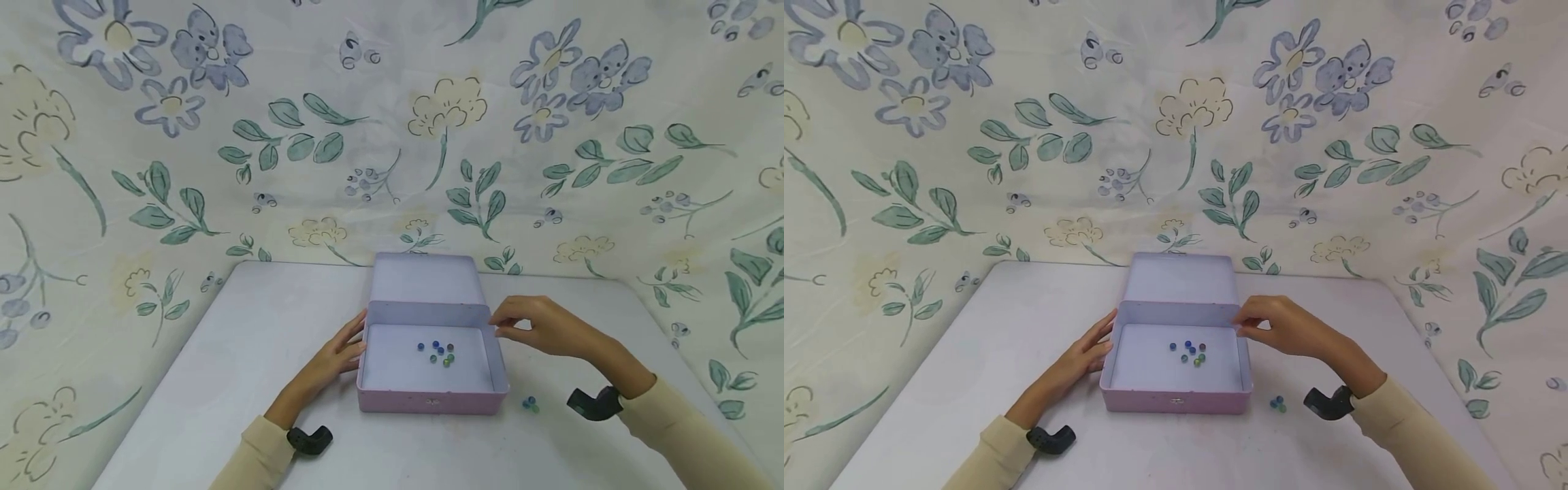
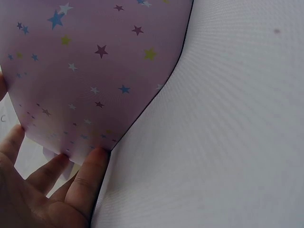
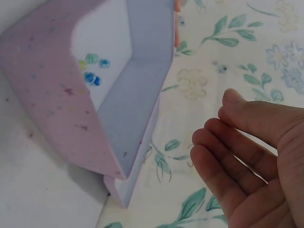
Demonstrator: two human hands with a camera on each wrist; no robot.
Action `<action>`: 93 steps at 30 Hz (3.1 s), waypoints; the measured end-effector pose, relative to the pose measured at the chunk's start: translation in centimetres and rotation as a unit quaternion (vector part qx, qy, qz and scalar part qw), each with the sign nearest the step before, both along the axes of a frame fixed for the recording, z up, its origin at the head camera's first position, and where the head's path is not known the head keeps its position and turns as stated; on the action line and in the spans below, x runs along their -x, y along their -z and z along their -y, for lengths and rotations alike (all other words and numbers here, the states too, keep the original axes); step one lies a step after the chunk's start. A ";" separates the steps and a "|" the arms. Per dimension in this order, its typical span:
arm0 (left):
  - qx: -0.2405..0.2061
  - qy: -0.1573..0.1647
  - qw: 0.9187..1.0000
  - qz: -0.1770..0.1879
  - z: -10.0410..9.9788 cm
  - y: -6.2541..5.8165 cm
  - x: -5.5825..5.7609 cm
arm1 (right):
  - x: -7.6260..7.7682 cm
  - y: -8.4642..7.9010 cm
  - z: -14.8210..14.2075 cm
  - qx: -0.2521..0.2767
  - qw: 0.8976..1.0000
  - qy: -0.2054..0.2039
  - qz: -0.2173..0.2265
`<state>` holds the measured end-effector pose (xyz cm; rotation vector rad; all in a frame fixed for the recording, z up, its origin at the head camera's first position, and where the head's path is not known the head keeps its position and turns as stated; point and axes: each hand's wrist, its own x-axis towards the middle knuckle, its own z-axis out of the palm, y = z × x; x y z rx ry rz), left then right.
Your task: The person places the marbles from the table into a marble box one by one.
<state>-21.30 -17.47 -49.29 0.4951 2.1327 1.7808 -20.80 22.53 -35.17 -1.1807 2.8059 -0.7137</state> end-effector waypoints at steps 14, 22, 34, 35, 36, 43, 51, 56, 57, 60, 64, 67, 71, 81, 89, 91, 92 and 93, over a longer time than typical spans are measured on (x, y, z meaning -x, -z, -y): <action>-0.001 0.001 1.000 -0.001 0.1 0.1 0.0 | -2.7 3.5 -5.0 0.043 0.999 0.022 -0.024; -0.003 0.003 1.000 0.001 0.1 0.2 0.0 | -3.8 5.7 -6.2 0.059 0.998 0.035 -0.004; -0.007 0.006 1.000 -0.001 0.1 0.1 0.1 | -4.8 8.0 -6.7 0.083 0.996 0.039 0.022; -0.006 0.006 1.000 -0.001 0.1 0.2 0.1 | -4.9 8.2 -6.8 0.083 0.995 0.040 0.023; -0.006 0.005 1.000 -0.002 0.1 0.2 0.1 | -4.9 8.4 -6.8 0.084 0.995 0.040 0.023; -0.007 0.001 1.000 0.003 0.1 0.2 0.1 | -5.3 9.9 -6.8 0.085 0.996 0.030 0.027; -0.005 -0.001 1.000 0.002 0.1 0.1 0.1 | -5.5 10.9 -6.7 0.078 0.996 0.031 0.032; -0.008 0.003 1.000 0.002 0.2 0.2 0.1 | -5.6 11.0 -6.5 0.060 0.996 0.045 0.055; -0.009 0.004 1.000 0.002 0.2 0.2 0.1 | -5.7 11.0 -6.5 0.056 0.995 0.047 0.060; -0.010 0.006 1.000 0.002 0.2 0.2 0.1 | -5.7 11.1 -6.4 0.047 0.995 0.053 0.073; -0.009 0.004 1.000 0.003 0.2 0.2 0.0 | -5.7 11.4 -6.4 0.036 0.995 0.055 0.076; -0.007 0.002 1.000 0.004 0.2 0.2 0.0 | -5.6 11.5 -6.3 0.032 0.995 0.055 0.079; -0.005 0.001 1.000 0.004 0.1 0.2 0.0 | -5.6 11.5 -6.1 0.026 0.994 0.062 0.092; -0.007 0.003 1.000 0.002 0.2 0.3 0.2 | -5.5 11.5 -5.9 0.028 0.994 0.057 0.091; -0.005 -0.002 1.000 0.007 0.1 0.5 0.1 | -5.5 11.8 -5.8 0.031 0.994 0.051 0.091; -0.004 -0.007 1.000 0.009 0.1 0.4 0.1 | -5.5 11.7 -5.7 0.028 0.994 0.053 0.092; -0.003 -0.008 1.000 0.009 0.1 0.4 0.1 | -5.5 11.6 -5.6 0.026 0.994 0.055 0.093; -0.003 -0.008 1.000 0.008 0.1 0.4 0.1 | -5.5 11.6 -5.5 0.025 0.994 0.057 0.094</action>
